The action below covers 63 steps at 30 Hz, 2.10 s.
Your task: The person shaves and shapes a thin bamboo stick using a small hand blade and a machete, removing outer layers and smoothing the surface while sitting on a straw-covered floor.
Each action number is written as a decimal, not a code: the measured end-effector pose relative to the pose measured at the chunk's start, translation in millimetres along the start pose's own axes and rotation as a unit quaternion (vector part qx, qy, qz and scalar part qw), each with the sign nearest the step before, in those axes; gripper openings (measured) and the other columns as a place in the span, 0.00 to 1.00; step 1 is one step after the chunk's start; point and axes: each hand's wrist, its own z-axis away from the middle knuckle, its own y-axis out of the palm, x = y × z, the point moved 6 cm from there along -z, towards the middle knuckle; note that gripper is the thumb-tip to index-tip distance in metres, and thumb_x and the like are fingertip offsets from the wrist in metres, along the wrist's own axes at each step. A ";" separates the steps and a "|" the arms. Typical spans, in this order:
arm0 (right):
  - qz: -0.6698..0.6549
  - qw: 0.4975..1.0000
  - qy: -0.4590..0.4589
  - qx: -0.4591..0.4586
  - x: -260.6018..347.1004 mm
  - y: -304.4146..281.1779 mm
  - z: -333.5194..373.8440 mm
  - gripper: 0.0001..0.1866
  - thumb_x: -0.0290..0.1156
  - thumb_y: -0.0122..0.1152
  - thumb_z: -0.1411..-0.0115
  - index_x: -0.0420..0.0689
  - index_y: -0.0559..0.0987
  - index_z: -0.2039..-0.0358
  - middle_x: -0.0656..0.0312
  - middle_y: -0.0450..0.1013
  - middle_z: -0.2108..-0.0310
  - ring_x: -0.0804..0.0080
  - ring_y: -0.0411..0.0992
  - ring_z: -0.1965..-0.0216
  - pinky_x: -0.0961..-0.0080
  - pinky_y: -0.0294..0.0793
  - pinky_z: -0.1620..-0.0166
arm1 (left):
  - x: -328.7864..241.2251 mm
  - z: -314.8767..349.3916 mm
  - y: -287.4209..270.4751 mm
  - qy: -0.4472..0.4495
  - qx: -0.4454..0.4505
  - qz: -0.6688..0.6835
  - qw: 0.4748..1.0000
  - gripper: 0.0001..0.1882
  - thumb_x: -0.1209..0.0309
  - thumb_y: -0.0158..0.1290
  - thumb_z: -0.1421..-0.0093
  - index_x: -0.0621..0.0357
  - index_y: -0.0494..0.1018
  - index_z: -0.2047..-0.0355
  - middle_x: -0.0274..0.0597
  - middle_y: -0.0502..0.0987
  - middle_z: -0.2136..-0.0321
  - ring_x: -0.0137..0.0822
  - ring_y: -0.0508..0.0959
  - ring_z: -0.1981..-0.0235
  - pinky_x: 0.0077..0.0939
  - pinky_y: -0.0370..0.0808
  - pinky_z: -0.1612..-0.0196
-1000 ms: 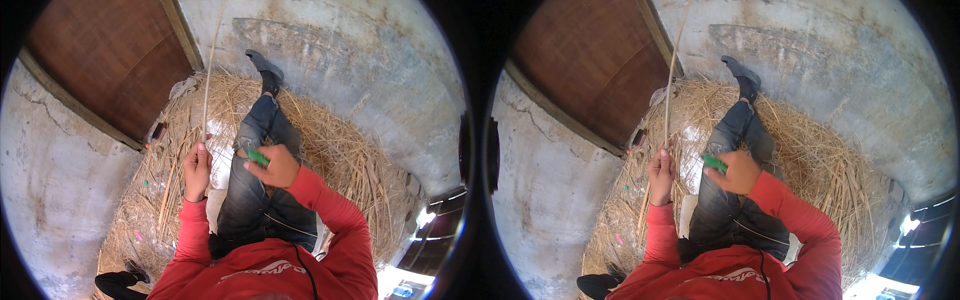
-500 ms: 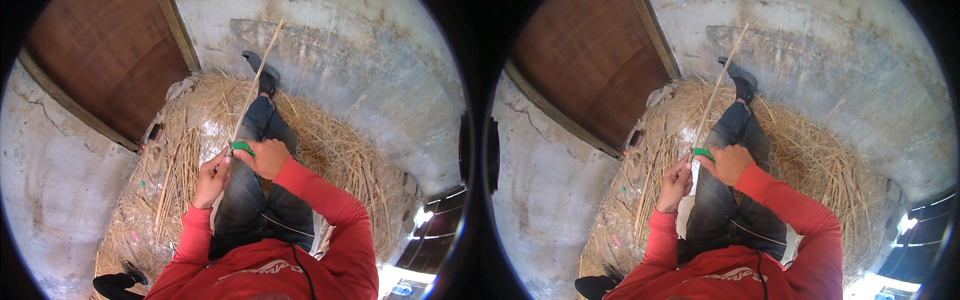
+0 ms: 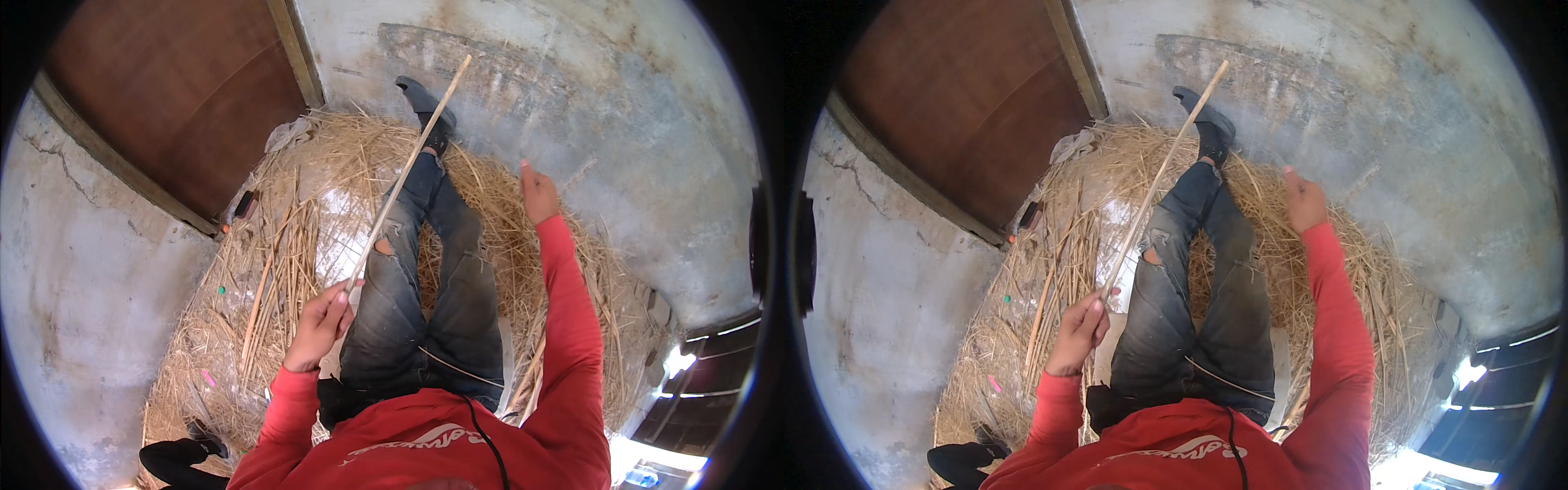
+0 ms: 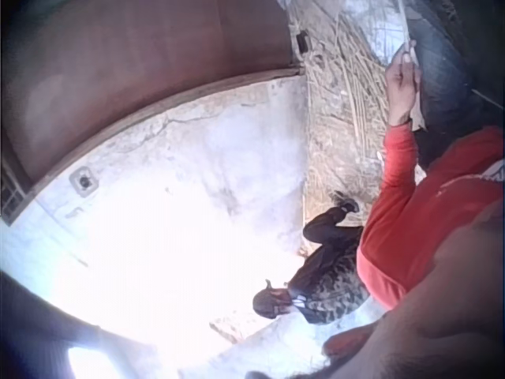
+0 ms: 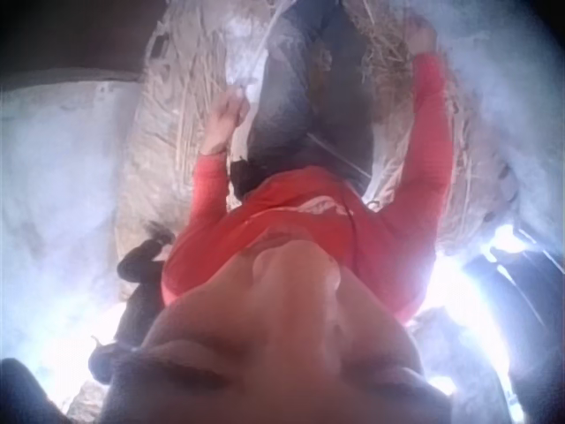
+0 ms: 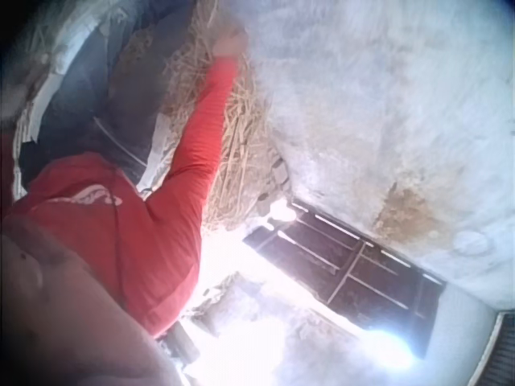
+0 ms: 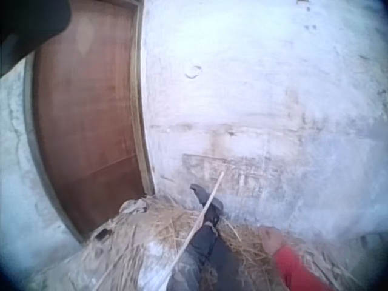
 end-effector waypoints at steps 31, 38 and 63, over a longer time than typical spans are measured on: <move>0.073 0.995 -0.026 -0.064 28.5 41.1 9.5 0.27 0.54 0.51 0.32 0.41 0.83 0.68 0.44 0.77 0.75 0.44 0.77 0.71 0.51 0.75 0.63 | 30.2 29.8 12.4 -0.092 0.093 -0.036 0.991 0.17 0.63 0.43 0.24 0.60 0.76 0.47 0.23 0.63 0.82 0.17 0.61 0.82 0.17 0.58 0.79; 0.088 0.989 -0.004 -0.116 -33.7 -80.3 -48.0 0.40 0.65 0.45 0.32 0.36 0.81 0.73 0.43 0.74 0.77 0.48 0.75 0.71 0.56 0.71 0.62 | 44.3 66.7 -34.1 -0.098 -0.026 -0.021 0.995 0.19 0.62 0.41 0.24 0.62 0.75 0.50 0.25 0.64 0.83 0.18 0.59 0.84 0.16 0.56 0.80; 0.126 0.927 -0.295 0.196 153.6 105.1 167.2 0.31 0.63 0.51 0.34 0.45 0.79 0.72 0.48 0.74 0.83 0.44 0.76 0.79 0.48 0.74 0.74 | 23.1 -49.6 37.9 -0.038 0.027 0.138 0.989 0.26 0.65 0.42 0.24 0.56 0.58 0.29 0.25 0.56 0.82 0.20 0.52 0.85 0.18 0.56 0.82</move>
